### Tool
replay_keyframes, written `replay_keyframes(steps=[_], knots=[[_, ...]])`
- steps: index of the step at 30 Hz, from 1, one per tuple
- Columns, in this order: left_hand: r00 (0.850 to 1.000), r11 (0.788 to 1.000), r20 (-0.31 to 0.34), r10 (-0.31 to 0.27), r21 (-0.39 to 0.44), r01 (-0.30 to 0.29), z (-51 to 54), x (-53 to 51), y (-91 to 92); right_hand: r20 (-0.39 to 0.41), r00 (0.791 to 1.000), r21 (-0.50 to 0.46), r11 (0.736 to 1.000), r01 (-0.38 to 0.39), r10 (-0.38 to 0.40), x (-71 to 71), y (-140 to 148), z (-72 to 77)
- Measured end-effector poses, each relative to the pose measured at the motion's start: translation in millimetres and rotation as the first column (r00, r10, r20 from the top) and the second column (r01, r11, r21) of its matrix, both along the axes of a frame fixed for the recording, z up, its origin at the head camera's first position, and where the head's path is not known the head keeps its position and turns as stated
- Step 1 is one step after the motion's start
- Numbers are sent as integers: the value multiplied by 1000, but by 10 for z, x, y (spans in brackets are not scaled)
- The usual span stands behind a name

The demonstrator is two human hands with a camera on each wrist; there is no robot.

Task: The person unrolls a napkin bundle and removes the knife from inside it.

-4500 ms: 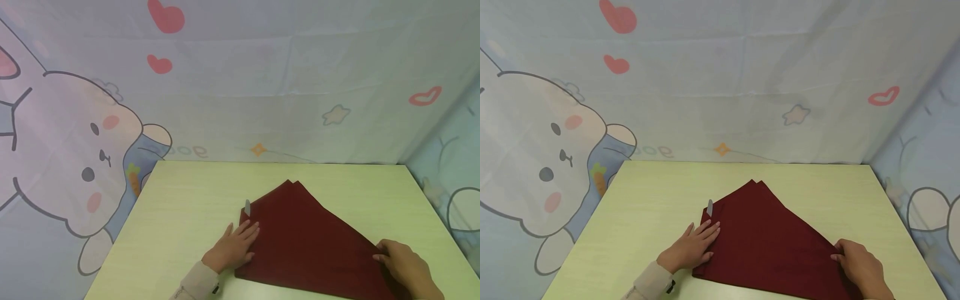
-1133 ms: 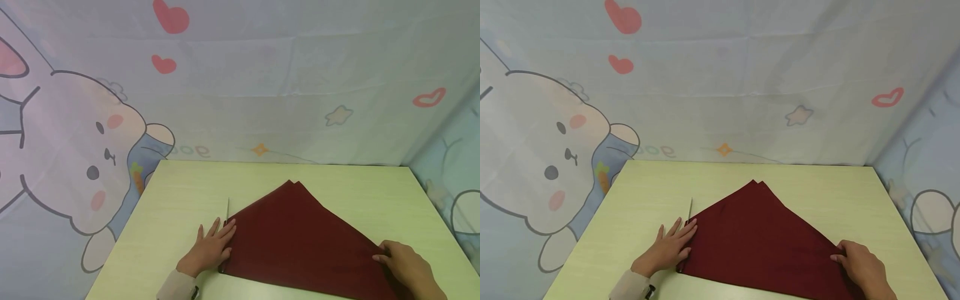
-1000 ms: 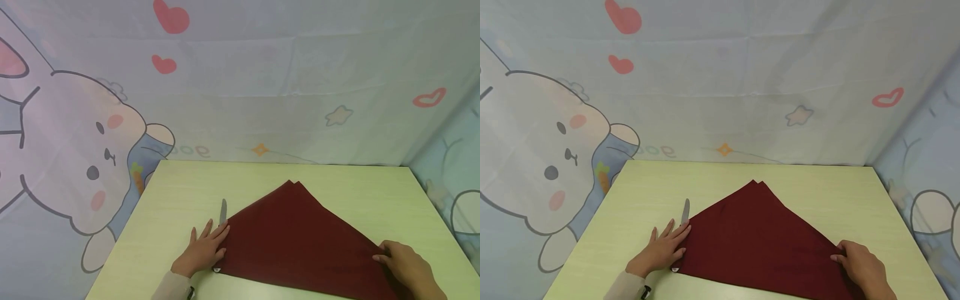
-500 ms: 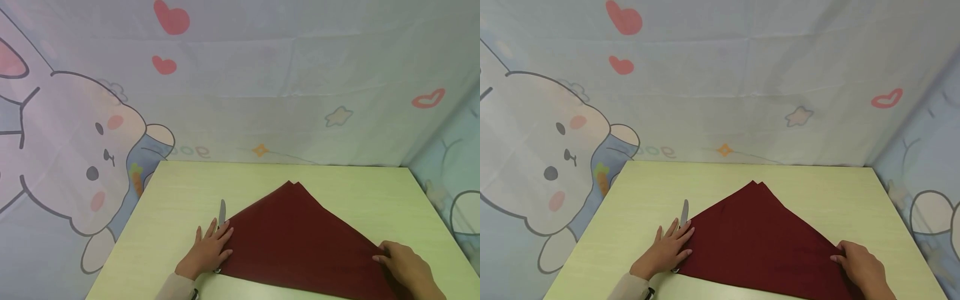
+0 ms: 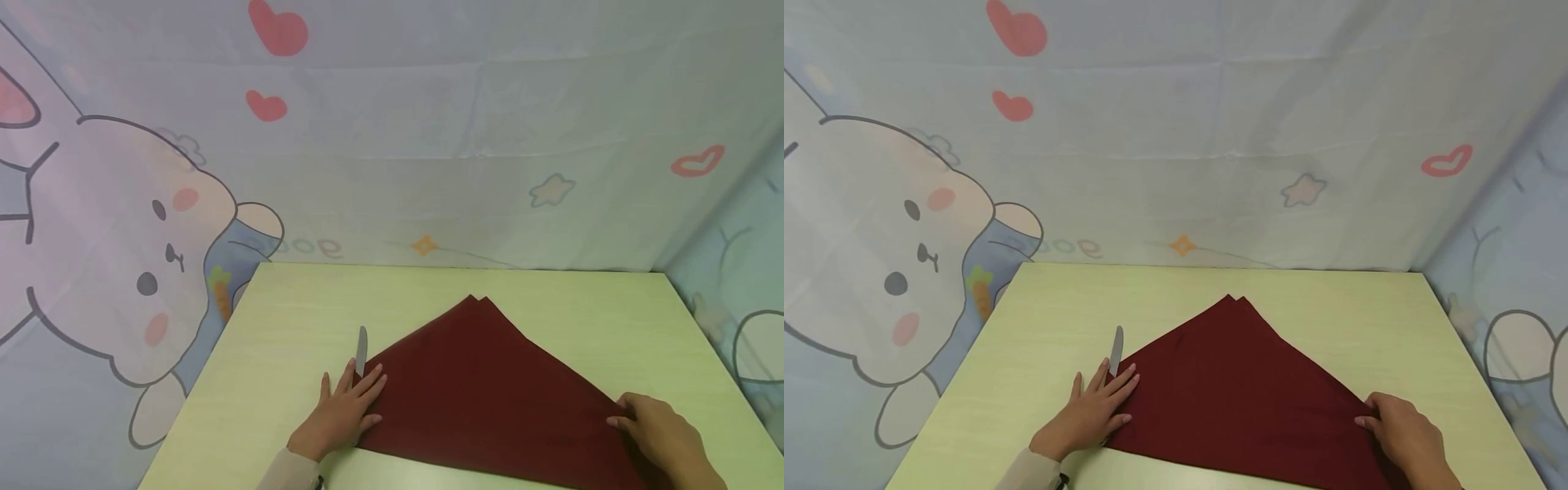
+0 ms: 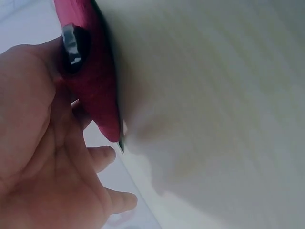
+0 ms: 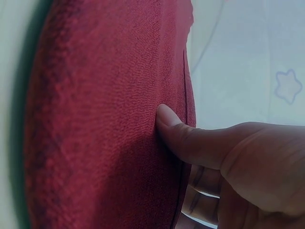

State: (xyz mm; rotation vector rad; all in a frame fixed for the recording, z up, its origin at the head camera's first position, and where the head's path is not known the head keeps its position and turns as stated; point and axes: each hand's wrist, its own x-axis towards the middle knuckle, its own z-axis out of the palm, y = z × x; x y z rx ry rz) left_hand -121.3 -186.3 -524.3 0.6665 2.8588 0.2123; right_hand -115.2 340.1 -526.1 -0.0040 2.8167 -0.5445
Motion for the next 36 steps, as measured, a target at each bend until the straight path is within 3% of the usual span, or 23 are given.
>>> replay_keyframes(steps=[13, 20, 36], knots=[[998, 998, 35, 44, 49, -46, 33, 33, -106, 0, 1000, -4, 1000, -3, 3, 0, 28, -30], [997, 996, 42, 58, 70, -61, 103, 46, -150, 9, 1000, -4, 1000, -4, 4, -2, 23, -15], [988, 986, 62, 138, 86, -143, 83, 47, -394, 35, 999, -5, 1000, -4, 4, -16, 32, -22]])
